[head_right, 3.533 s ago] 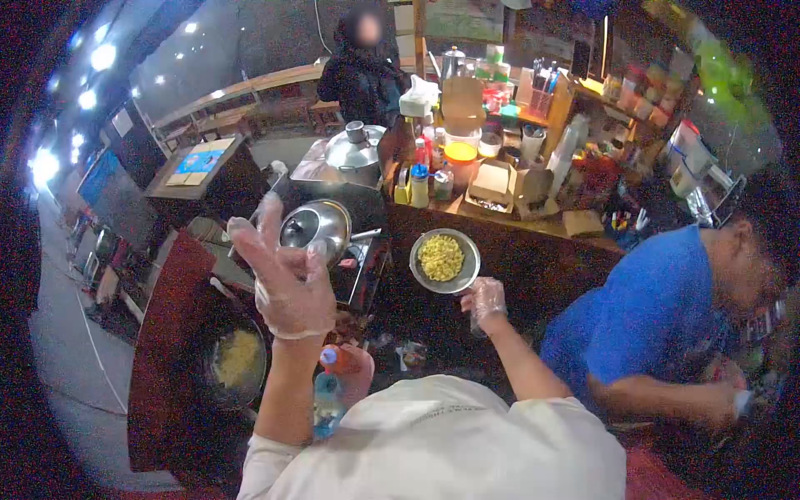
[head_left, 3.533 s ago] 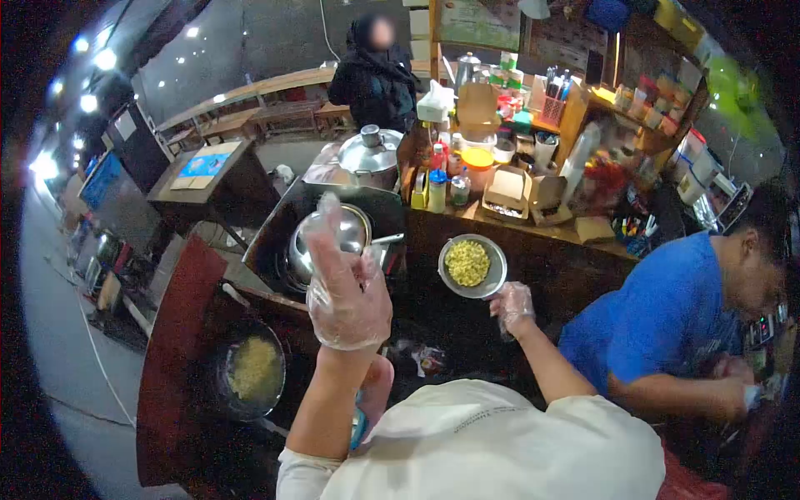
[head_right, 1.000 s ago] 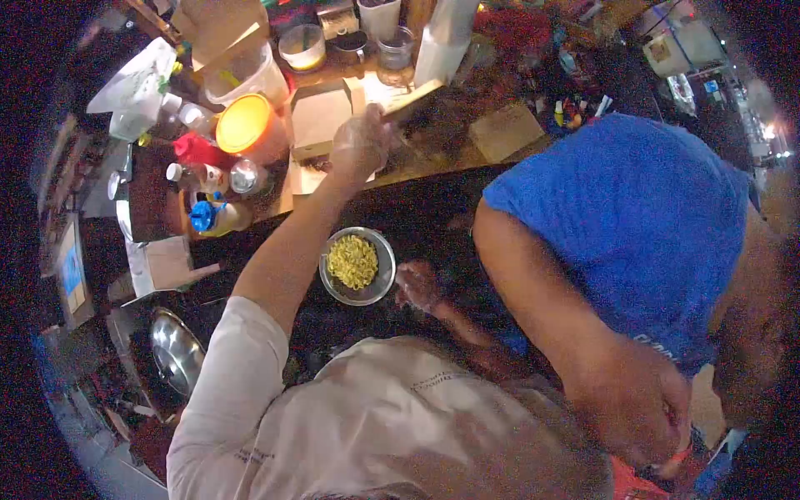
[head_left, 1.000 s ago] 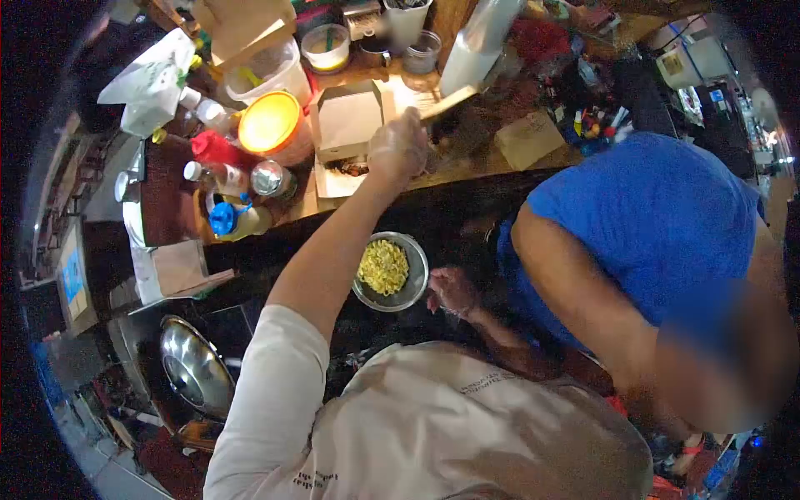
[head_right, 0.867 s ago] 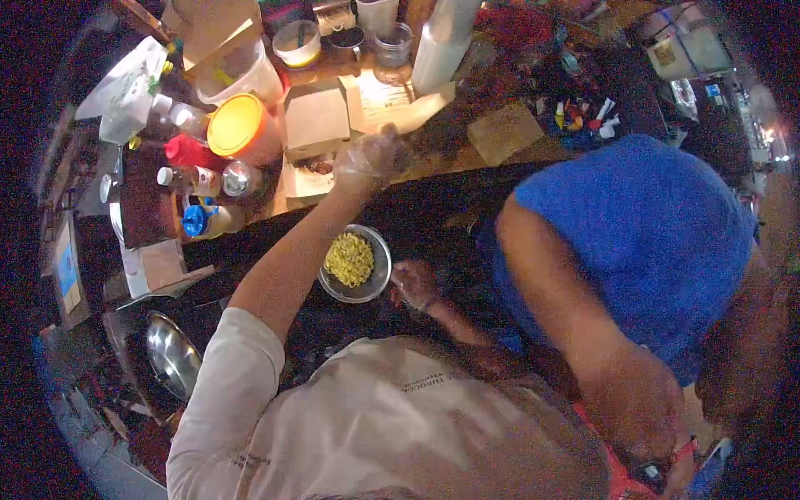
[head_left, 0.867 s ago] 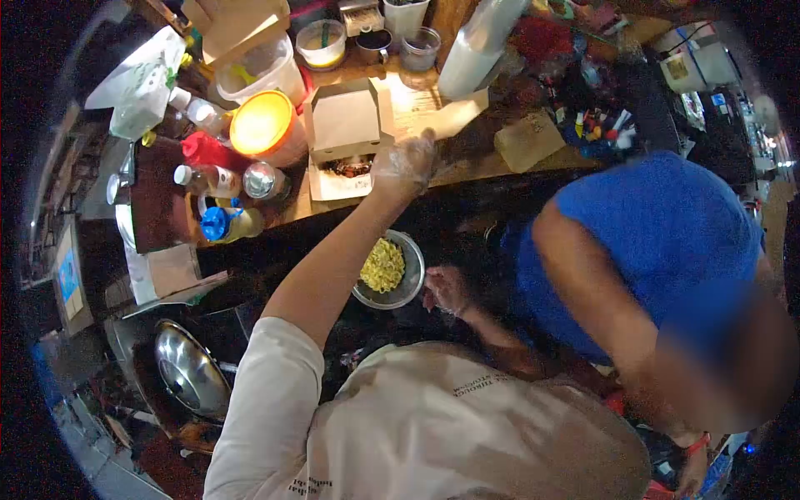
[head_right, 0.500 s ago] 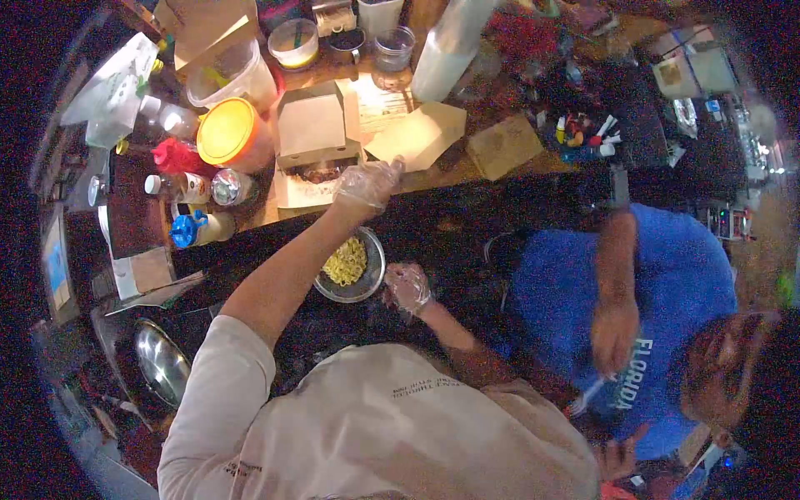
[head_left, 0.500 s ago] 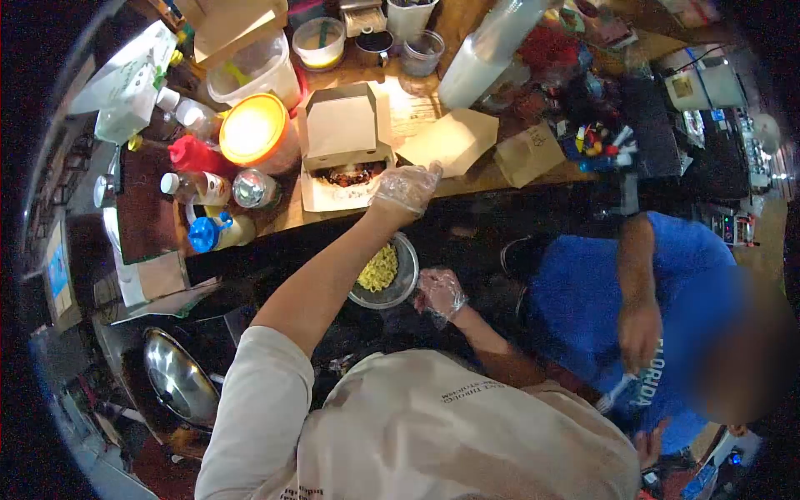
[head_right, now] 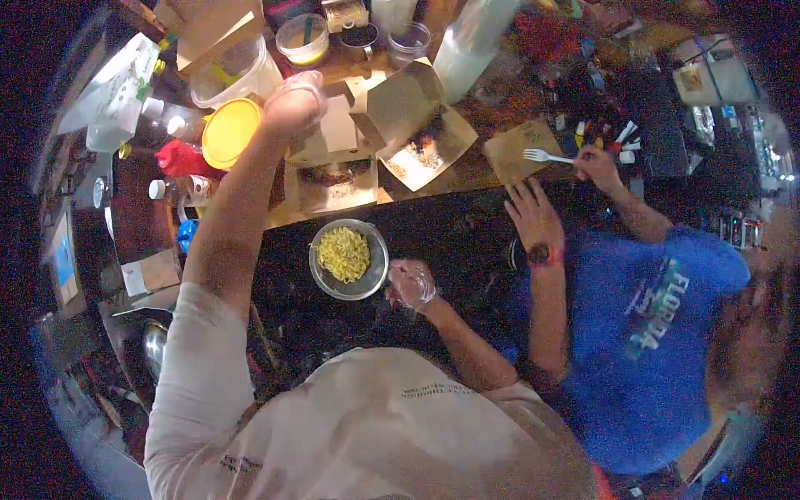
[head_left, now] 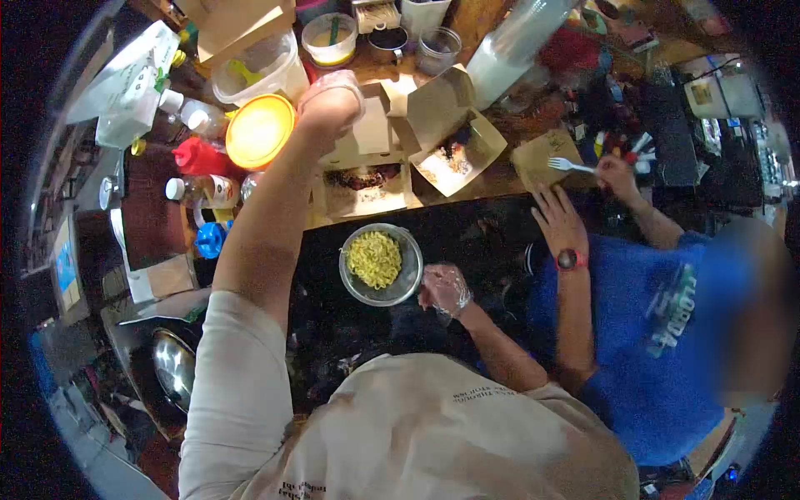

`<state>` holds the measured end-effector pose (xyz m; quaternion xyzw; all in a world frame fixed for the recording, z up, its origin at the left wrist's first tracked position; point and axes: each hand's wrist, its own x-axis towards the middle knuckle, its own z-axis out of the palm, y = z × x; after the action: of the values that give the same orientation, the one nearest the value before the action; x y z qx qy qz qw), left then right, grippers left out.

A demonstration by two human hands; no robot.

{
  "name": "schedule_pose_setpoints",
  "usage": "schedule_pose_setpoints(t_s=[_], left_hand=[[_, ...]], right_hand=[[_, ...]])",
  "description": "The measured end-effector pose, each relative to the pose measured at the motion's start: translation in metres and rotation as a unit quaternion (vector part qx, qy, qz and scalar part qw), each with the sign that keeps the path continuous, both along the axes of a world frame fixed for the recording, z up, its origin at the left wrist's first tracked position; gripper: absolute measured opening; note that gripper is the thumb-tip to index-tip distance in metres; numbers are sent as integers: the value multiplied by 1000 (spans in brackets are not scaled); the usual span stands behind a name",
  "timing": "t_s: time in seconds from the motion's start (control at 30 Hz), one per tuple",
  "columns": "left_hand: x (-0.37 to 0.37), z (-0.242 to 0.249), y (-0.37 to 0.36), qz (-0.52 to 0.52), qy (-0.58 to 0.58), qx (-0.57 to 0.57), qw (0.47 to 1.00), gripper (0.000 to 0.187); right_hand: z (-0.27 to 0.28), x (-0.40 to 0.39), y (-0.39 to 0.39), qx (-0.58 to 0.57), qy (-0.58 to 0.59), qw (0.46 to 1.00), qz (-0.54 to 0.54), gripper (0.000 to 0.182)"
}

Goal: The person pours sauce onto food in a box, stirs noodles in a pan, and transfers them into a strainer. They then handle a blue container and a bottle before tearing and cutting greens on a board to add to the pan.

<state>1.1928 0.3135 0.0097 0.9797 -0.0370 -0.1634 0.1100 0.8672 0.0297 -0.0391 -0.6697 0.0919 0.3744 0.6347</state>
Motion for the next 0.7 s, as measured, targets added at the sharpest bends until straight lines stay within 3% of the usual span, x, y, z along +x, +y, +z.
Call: schedule_pose_setpoints(t_s=[0.1, 0.13, 0.17, 0.23, 0.27, 0.33, 0.37, 0.43, 0.5, 0.57, 0.63, 0.7], left_hand=[[-35, 43, -9, 62, -54, -68, 994, 17], [-40, 34, -11, 76, -154, -15, 985, 16], [-48, 25, -11, 76, -153, -12, 985, 16], [-81, 22, -8, -63, -235, 81, 967, 14], [-100, 34, -12, -63, -234, 84, 967, 14], [-136, 68, -30, 77, -224, -61, 970, 13], [-146, 69, -30, 78, -225, -60, 969, 13], [-161, 65, -33, 29, -200, -61, 977, 12], [-169, 60, -33, 41, -168, -19, 985, 15], [-182, 47, -28, -33, -217, -28, 975, 22], [-204, 31, -28, -33, -228, -23, 973, 30], [-226, 16, -28, -44, -323, -42, 944, 38]], right_hand=[[1, 3, 3, 23, 30, 998, -45, 24], [2, 3, 4, 36, 41, 996, -66, 23], [2, 4, 5, 50, 51, 994, -87, 22], [1, 8, 7, 68, 60, 990, -107, 22], [0, 10, 6, 52, 40, 995, -80, 21], [-18, 4, 1, 45, 4, 997, -68, 19], [-15, 4, 3, 47, 4, 997, -66, 19], [-9, 8, 6, 69, 47, 991, -101, 26], [-14, 4, 12, 70, 16, 991, -109, 28], [-19, 0, 14, 69, -9, 990, -120, 30], [-21, 3, 14, 41, 14, 994, -103, 29], [-18, 4, 15, 50, 8, 993, -109, 27]])
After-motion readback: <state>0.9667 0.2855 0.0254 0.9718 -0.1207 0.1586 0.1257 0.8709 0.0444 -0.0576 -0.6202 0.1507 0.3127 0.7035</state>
